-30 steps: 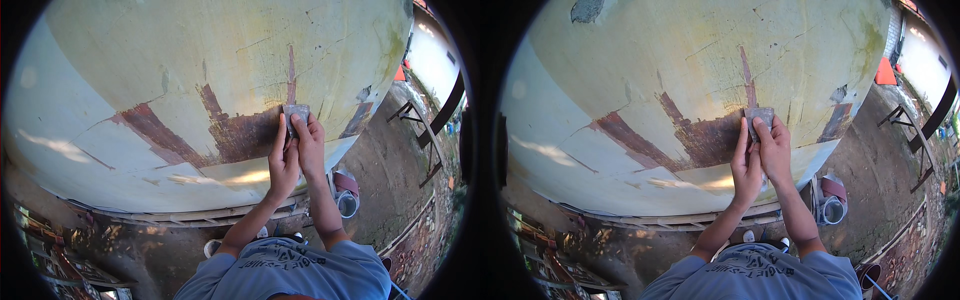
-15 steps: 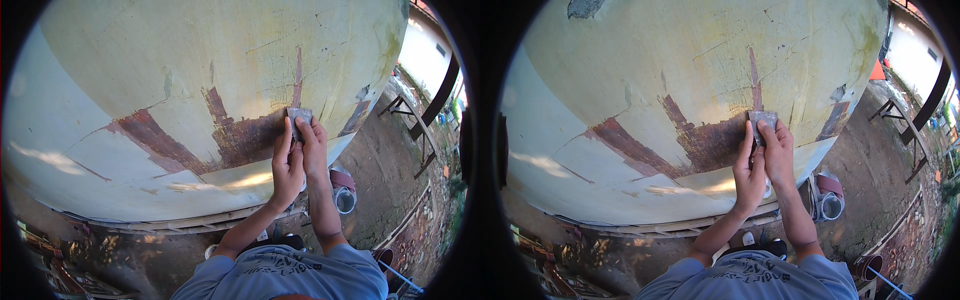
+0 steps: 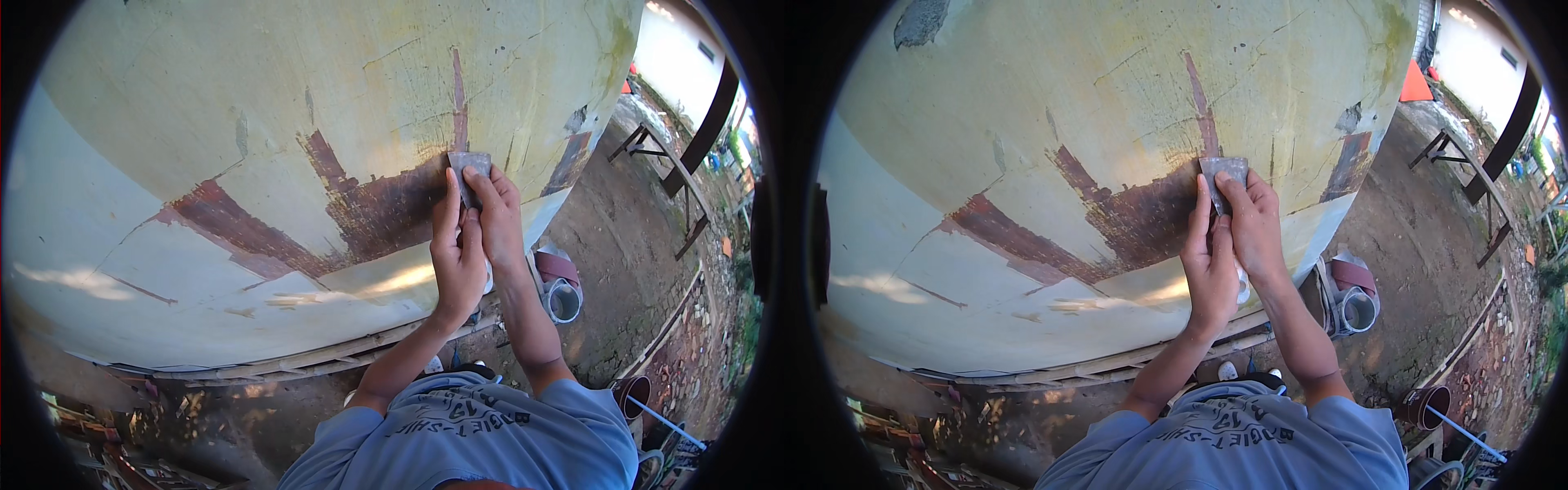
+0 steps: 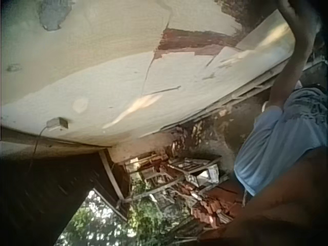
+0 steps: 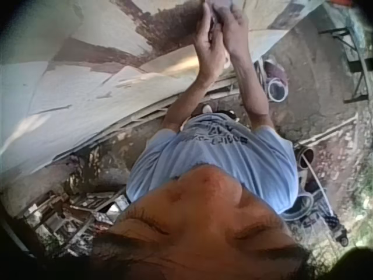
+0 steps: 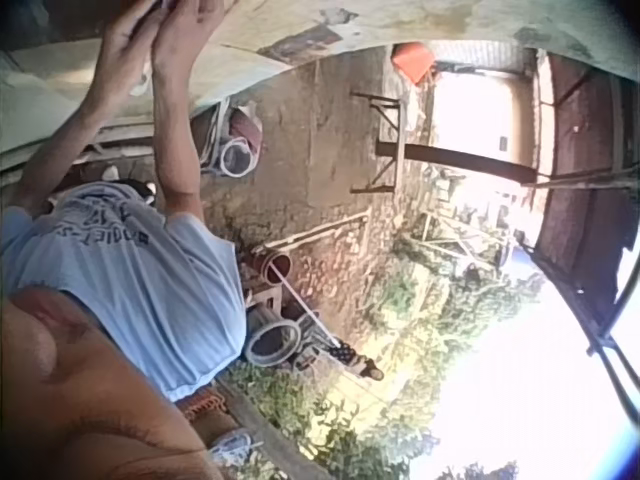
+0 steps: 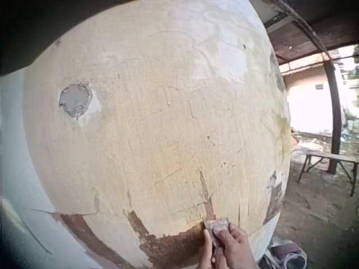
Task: The person prepares a wall by sanding it with a block, wiping it with a wet cloth, and scraping the surface with a metal tool.
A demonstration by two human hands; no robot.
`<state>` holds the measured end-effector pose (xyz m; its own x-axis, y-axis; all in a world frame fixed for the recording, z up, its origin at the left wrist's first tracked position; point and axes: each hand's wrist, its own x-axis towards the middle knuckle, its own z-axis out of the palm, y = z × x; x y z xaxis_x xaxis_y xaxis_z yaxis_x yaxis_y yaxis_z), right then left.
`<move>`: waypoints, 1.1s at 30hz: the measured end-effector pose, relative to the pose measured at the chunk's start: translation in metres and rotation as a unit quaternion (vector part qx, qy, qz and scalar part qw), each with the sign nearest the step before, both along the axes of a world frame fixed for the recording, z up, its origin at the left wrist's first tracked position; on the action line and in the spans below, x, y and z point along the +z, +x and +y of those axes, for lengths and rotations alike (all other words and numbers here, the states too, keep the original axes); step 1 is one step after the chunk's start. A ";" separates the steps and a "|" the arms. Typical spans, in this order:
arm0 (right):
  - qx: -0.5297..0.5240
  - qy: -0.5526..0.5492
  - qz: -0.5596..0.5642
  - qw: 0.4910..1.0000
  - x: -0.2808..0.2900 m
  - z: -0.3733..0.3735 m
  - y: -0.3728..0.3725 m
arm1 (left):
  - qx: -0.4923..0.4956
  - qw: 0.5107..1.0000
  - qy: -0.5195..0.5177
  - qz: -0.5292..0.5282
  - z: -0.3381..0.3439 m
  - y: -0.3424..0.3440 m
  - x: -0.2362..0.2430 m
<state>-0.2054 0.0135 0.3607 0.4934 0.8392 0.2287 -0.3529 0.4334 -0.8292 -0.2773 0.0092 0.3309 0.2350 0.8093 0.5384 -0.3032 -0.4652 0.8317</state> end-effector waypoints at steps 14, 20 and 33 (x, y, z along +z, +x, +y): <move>0.002 0.005 -0.009 1.000 0.017 -0.003 0.010 | -0.023 0.999 -0.011 -0.028 0.002 0.008 0.021; 0.010 0.004 0.000 1.000 0.028 -0.002 0.007 | -0.017 0.999 -0.007 -0.046 0.005 0.008 0.022; -0.021 -0.007 -0.013 1.000 0.013 0.001 0.004 | -0.004 0.999 0.019 -0.039 0.002 0.004 0.012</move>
<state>-0.2010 0.0145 0.3740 0.5217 0.8214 0.2304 -0.3132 0.4356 -0.8439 -0.2733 0.0109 0.3427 0.1974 0.7862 0.5856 -0.3705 -0.4932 0.7871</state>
